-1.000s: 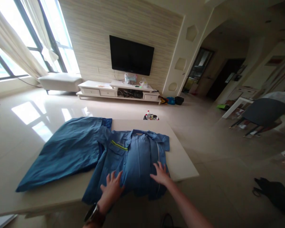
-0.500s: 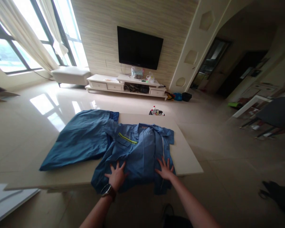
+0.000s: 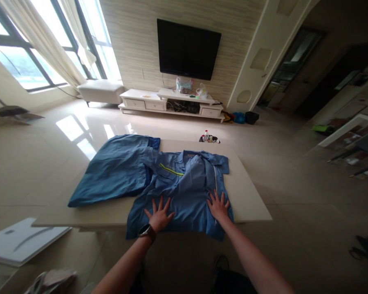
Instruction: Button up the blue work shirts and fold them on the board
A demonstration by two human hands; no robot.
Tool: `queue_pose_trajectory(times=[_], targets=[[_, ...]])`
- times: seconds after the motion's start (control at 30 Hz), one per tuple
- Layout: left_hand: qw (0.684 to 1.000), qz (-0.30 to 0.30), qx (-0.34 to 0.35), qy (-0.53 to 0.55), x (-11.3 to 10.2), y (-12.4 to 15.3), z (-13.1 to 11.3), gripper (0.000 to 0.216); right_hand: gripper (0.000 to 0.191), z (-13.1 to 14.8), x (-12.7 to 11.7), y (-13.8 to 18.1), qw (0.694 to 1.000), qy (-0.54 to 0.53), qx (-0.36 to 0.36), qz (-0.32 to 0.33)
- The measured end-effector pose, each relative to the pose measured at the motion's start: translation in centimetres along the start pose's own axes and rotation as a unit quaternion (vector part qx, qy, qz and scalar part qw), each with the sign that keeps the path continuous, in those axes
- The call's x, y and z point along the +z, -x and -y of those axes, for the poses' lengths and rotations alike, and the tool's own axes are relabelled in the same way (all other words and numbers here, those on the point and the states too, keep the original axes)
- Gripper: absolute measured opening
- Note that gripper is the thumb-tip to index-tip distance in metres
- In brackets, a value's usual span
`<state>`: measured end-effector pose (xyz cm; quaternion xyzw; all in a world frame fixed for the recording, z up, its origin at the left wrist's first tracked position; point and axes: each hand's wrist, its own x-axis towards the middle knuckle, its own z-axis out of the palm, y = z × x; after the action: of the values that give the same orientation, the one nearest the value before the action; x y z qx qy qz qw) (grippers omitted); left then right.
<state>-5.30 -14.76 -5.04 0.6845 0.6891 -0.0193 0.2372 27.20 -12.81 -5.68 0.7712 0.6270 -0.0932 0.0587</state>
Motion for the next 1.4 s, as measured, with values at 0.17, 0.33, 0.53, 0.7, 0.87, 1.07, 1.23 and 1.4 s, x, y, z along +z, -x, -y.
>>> queue_pose_trajectory(times=[0.17, 0.33, 0.53, 0.7, 0.87, 1.07, 1.23, 1.4], targets=[[0.997, -0.053, 0.008, -0.051, 2.3, 1.2, -0.6, 0.067, 0.059, -0.2, 1.9, 1.9, 0.999, 0.026, -0.041, -0.025], [0.996, -0.078, 0.006, -0.045, 0.8, -4.1, -2.4, 0.072, 0.058, -0.3, 1.3, -1.9, 0.998, 0.020, -0.047, -0.047], [0.994, -0.099, 0.039, -0.022, -1.7, -13.5, -6.0, 0.073, 0.056, 1.2, -1.4, -10.9, 0.997, 0.009, -0.039, -0.059], [0.996, -0.073, 0.047, -0.009, -3.4, -15.7, -7.7, 0.073, 0.053, 3.0, -3.9, -13.3, 0.996, -0.008, -0.055, -0.067], [0.999, -0.033, 0.038, 0.012, -4.2, -9.5, -5.6, 0.080, 0.054, 0.9, -5.6, -7.7, 0.988, -0.102, -0.054, -0.100], [0.997, -0.063, -0.013, -0.043, -2.1, 2.1, -1.5, 0.075, 0.057, -3.3, -6.1, 1.8, 0.987, -0.102, 0.127, -0.006], [0.996, -0.043, 0.026, -0.073, -1.6, 5.9, -0.8, 0.066, 0.062, -1.7, -4.5, 4.9, 0.980, -0.131, 0.134, 0.067], [0.994, -0.076, 0.048, -0.056, -3.6, 5.4, -2.2, 0.052, 0.026, -0.8, -5.7, 3.8, 0.985, -0.147, 0.092, -0.013]])
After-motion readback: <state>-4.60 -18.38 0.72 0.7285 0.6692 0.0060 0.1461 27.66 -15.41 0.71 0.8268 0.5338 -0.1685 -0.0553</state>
